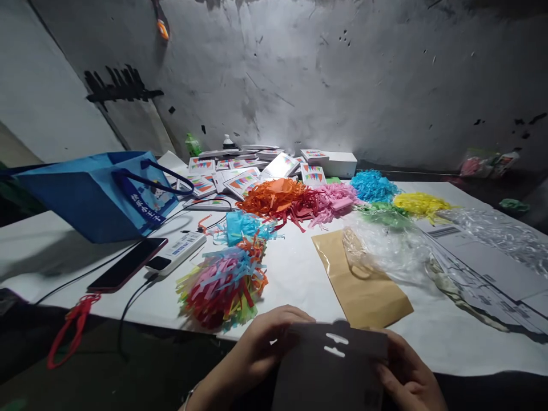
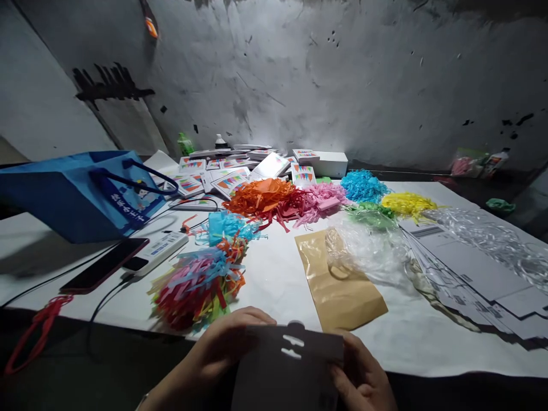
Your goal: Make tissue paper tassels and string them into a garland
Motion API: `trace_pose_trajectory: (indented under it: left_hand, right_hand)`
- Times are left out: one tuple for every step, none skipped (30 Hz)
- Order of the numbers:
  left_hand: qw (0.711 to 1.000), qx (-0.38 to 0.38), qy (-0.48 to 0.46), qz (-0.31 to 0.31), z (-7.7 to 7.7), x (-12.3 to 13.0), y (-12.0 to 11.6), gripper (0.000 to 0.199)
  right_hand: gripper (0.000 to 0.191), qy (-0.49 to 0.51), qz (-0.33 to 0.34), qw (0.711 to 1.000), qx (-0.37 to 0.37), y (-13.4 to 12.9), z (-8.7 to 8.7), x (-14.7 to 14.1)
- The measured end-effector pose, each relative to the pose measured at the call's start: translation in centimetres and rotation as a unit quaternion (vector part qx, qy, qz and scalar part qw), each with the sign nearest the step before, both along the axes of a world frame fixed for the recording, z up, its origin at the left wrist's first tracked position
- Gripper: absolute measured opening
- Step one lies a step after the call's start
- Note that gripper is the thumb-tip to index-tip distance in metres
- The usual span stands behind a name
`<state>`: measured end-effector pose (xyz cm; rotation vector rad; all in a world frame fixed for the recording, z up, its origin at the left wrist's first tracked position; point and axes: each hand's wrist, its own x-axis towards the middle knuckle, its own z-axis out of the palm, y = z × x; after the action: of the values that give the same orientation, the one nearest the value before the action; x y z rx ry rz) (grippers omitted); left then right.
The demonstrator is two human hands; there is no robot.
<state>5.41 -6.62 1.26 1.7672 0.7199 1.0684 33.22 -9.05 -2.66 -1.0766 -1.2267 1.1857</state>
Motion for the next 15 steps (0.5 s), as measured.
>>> trace_pose_trajectory:
  left_hand:
    - [1.000, 0.003, -0.007, -0.006, 0.3, 0.0, 0.0, 0.026]
    - [1.000, 0.005, -0.009, -0.014, 0.6, 0.0, -0.1, 0.029]
    - [1.000, 0.003, -0.004, -0.022, 0.8, 0.0, -0.1, 0.034]
    - [0.999, -0.002, 0.008, -0.032, 1.0, 0.1, -0.3, 0.039]
    - [0.999, -0.006, 0.023, -0.042, 1.2, 0.1, -0.4, 0.042]
    - [0.998, -0.007, 0.041, -0.047, 1.5, 0.0, -0.5, 0.044]
    - [0.997, -0.003, 0.058, -0.047, 1.7, 0.0, -0.7, 0.042]
    - [0.997, 0.004, 0.071, -0.042, 1.8, -0.1, -0.8, 0.040]
    - [0.996, 0.012, 0.084, -0.036, 1.9, -0.1, -0.9, 0.036]
    - [0.995, 0.017, 0.094, -0.029, 2.0, 0.0, -1.0, 0.032]
    - [0.994, 0.021, 0.101, -0.021, 1.9, 0.1, -1.0, 0.027]
    - [0.994, 0.025, 0.103, -0.013, 1.8, 0.4, -1.0, 0.022]
    - [0.994, 0.029, 0.102, -0.008, 1.5, 0.7, -1.0, 0.018]
    - [0.994, 0.033, 0.100, -0.004, 1.3, 1.0, -0.9, 0.015]
    - [0.994, 0.039, 0.098, -0.001, 1.0, 1.3, -0.8, 0.015]
  right_hand:
    - [0.025, -0.026, 0.051, 0.998, 0.038, 0.3, 0.3, 0.5]
    - [0.022, -0.050, 0.102, 0.990, 0.079, 0.6, 0.6, 1.0]
    - [0.020, -0.069, 0.146, 0.980, 0.114, 0.9, 0.8, 1.5]
    - [0.023, -0.082, 0.178, 0.970, 0.141, 1.2, 1.0, 1.9]
    - [0.027, -0.095, 0.197, 0.963, 0.160, 1.3, 1.2, 2.2]
    - [0.032, -0.110, 0.207, 0.956, 0.174, 1.4, 1.4, 2.4]
    - [0.036, -0.135, 0.211, 0.949, 0.190, 1.3, 1.7, 2.6]
    - [0.040, -0.172, 0.212, 0.938, 0.214, 1.3, 2.0, 2.7]
    - [0.043, -0.221, 0.208, 0.922, 0.242, 1.2, 2.4, 2.7]
    - [0.044, -0.275, 0.193, 0.902, 0.273, 1.1, 2.8, 2.7]
    - [0.042, -0.326, 0.171, 0.879, 0.304, 1.1, 3.2, 2.6]
    - [0.035, -0.370, 0.143, 0.855, 0.333, 1.2, 3.6, 2.3]
    - [0.027, -0.404, 0.118, 0.833, 0.359, 1.3, 3.9, 1.9]
    - [0.023, -0.424, 0.096, 0.815, 0.384, 1.5, 4.1, 1.4]
    - [0.024, -0.435, 0.080, 0.798, 0.409, 1.8, 4.2, 0.8]
